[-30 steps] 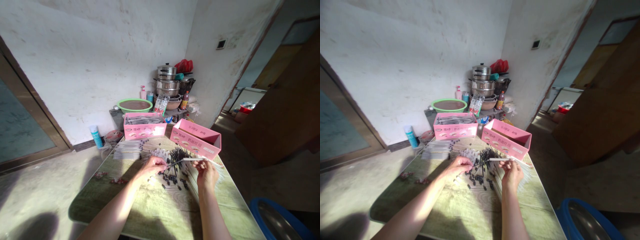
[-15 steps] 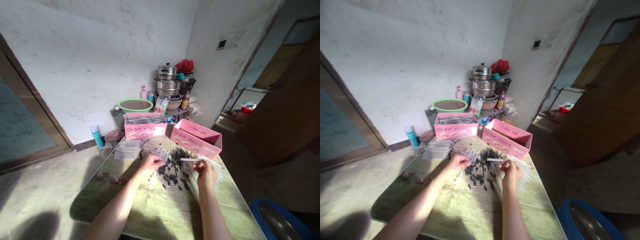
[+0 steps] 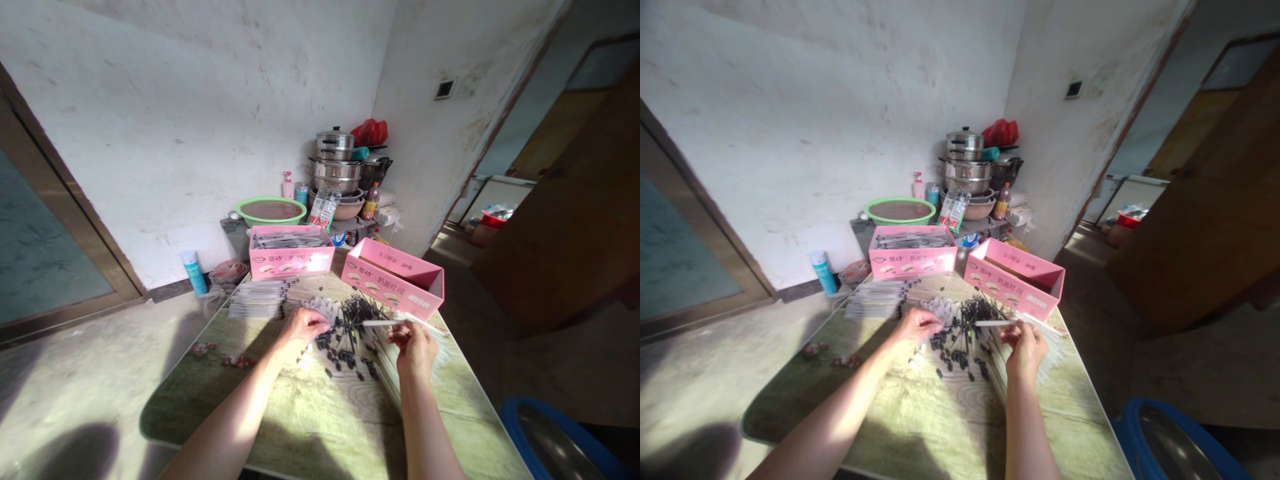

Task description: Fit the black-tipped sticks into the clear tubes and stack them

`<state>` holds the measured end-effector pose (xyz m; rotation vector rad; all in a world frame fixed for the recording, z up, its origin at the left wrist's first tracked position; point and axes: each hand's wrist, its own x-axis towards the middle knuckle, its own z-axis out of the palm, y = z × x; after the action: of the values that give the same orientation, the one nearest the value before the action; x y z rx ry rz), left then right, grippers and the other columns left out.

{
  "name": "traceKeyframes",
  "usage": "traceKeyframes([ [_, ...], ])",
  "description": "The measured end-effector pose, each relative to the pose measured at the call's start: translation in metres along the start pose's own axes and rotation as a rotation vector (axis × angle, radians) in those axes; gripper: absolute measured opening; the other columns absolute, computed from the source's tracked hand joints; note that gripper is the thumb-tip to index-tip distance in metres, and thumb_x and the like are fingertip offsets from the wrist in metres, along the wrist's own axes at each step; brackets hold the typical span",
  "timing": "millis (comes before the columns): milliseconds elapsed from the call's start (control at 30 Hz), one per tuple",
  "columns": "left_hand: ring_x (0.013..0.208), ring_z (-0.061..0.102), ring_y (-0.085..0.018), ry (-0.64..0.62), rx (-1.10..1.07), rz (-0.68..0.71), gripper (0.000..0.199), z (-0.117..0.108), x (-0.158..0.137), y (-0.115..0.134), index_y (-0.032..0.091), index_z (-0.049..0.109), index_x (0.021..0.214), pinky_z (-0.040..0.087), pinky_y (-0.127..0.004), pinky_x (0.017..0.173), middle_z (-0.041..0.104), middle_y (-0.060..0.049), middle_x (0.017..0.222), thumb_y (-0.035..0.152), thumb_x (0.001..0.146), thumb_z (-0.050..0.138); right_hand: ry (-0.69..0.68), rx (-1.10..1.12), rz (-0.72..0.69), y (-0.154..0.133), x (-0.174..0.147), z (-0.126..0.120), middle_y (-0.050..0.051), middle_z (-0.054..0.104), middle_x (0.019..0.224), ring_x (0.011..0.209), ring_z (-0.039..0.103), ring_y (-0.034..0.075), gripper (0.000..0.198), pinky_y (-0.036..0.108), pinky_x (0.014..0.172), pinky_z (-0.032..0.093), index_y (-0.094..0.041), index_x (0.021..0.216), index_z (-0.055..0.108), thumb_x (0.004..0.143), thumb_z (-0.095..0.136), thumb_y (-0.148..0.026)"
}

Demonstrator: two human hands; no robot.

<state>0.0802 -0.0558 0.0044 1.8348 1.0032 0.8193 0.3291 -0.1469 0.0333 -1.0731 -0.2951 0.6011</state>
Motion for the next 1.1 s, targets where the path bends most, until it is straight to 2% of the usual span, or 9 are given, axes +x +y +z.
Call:
traceKeyframes([
  [133, 0.071, 0.071, -0.018, 0.004, -0.011, 0.014, 0.014, 0.002, 0.0, -0.002, 0.019, 0.083, 0.084, 0.051, -0.025, 0.065, 0.079, -0.002, 0.077, 0.03, 0.08, 0.074, -0.001, 0.007, 0.012, 0.0, -0.003, 0.003, -0.001, 0.065, 0.048, 0.035, 0.059, 0.016, 0.022, 0.024, 0.032, 0.048, -0.019, 0.061, 0.057, 0.058, 0.077, -0.03],
  [267, 0.061, 0.069, -0.018, -0.017, -0.117, -0.024, 0.019, 0.01, 0.001, -0.005, 0.016, 0.082, 0.091, 0.053, -0.025, 0.057, 0.075, -0.003, 0.067, 0.025, 0.083, 0.068, -0.08, -0.016, 0.063, 0.002, -0.011, 0.008, 0.0, 0.066, 0.05, 0.037, 0.061, 0.017, 0.024, 0.025, 0.034, 0.051, -0.02, 0.062, 0.057, 0.056, 0.079, -0.03],
  [367, 0.074, 0.076, -0.021, -0.019, -0.242, -0.01, 0.029, 0.017, 0.0, -0.003, 0.014, 0.079, 0.108, 0.061, -0.03, 0.07, 0.08, -0.008, 0.085, 0.024, 0.087, 0.062, -0.197, -0.048, 0.128, 0.005, -0.017, 0.012, 0.003, 0.07, 0.054, 0.041, 0.065, 0.019, 0.023, 0.026, 0.038, 0.055, -0.019, 0.064, 0.06, 0.056, 0.079, -0.029],
  [467, 0.095, 0.078, -0.024, 0.004, -0.254, 0.103, 0.033, 0.02, -0.004, 0.005, 0.018, 0.077, 0.119, 0.062, -0.036, 0.089, 0.08, -0.01, 0.107, 0.023, 0.091, 0.059, -0.314, -0.081, 0.195, 0.01, -0.024, 0.016, 0.006, 0.073, 0.058, 0.045, 0.069, 0.021, 0.024, 0.028, 0.041, 0.058, -0.018, 0.068, 0.063, 0.056, 0.081, -0.029],
  [600, 0.101, 0.077, -0.023, 0.036, -0.093, 0.223, 0.034, 0.017, -0.008, 0.016, 0.024, 0.077, 0.12, 0.06, -0.036, 0.097, 0.081, -0.006, 0.103, 0.019, 0.093, 0.056, -0.414, -0.113, 0.287, 0.015, -0.027, 0.018, 0.007, 0.074, 0.061, 0.046, 0.07, 0.022, 0.024, 0.03, 0.044, 0.06, -0.018, 0.071, 0.063, 0.058, 0.082, -0.026],
  [733, 0.1, 0.077, -0.022, 0.118, -0.146, 0.213, 0.035, 0.013, -0.008, 0.02, 0.023, 0.074, 0.124, 0.062, -0.033, 0.089, 0.079, -0.007, 0.111, 0.02, 0.094, 0.056, -0.39, -0.042, 0.35, 0.016, -0.02, 0.013, 0.008, 0.074, 0.061, 0.048, 0.07, 0.021, 0.018, 0.029, 0.044, 0.06, -0.018, 0.071, 0.063, 0.06, 0.076, -0.021],
  [833, 0.101, 0.076, -0.023, 0.173, -0.193, 0.224, 0.029, 0.012, -0.008, 0.02, 0.023, 0.075, 0.119, 0.062, -0.033, 0.088, 0.078, -0.008, 0.115, 0.025, 0.094, 0.061, -0.34, 0.048, 0.411, 0.014, -0.013, 0.009, 0.007, 0.073, 0.059, 0.048, 0.068, 0.019, 0.01, 0.027, 0.044, 0.06, -0.019, 0.071, 0.063, 0.063, 0.068, -0.017],
  [1000, 0.085, 0.078, -0.021, 0.132, -0.29, 0.2, 0.028, 0.017, -0.009, 0.018, 0.02, 0.077, 0.114, 0.063, -0.032, 0.08, 0.079, -0.01, 0.103, 0.033, 0.095, 0.062, -0.291, 0.17, 0.517, 0.012, -0.005, 0.005, 0.006, 0.072, 0.058, 0.046, 0.066, 0.017, 0.011, 0.025, 0.043, 0.059, -0.019, 0.069, 0.063, 0.061, 0.063, -0.01],
  [1100, 0.081, 0.077, -0.02, 0.119, -0.314, 0.179, 0.029, 0.019, -0.007, 0.015, 0.02, 0.076, 0.115, 0.063, -0.032, 0.076, 0.08, -0.009, 0.102, 0.034, 0.093, 0.063, -0.248, 0.245, 0.554, 0.013, -0.002, 0.004, 0.006, 0.072, 0.058, 0.046, 0.066, 0.016, 0.01, 0.023, 0.044, 0.059, -0.019, 0.069, 0.063, 0.065, 0.063, -0.011],
])
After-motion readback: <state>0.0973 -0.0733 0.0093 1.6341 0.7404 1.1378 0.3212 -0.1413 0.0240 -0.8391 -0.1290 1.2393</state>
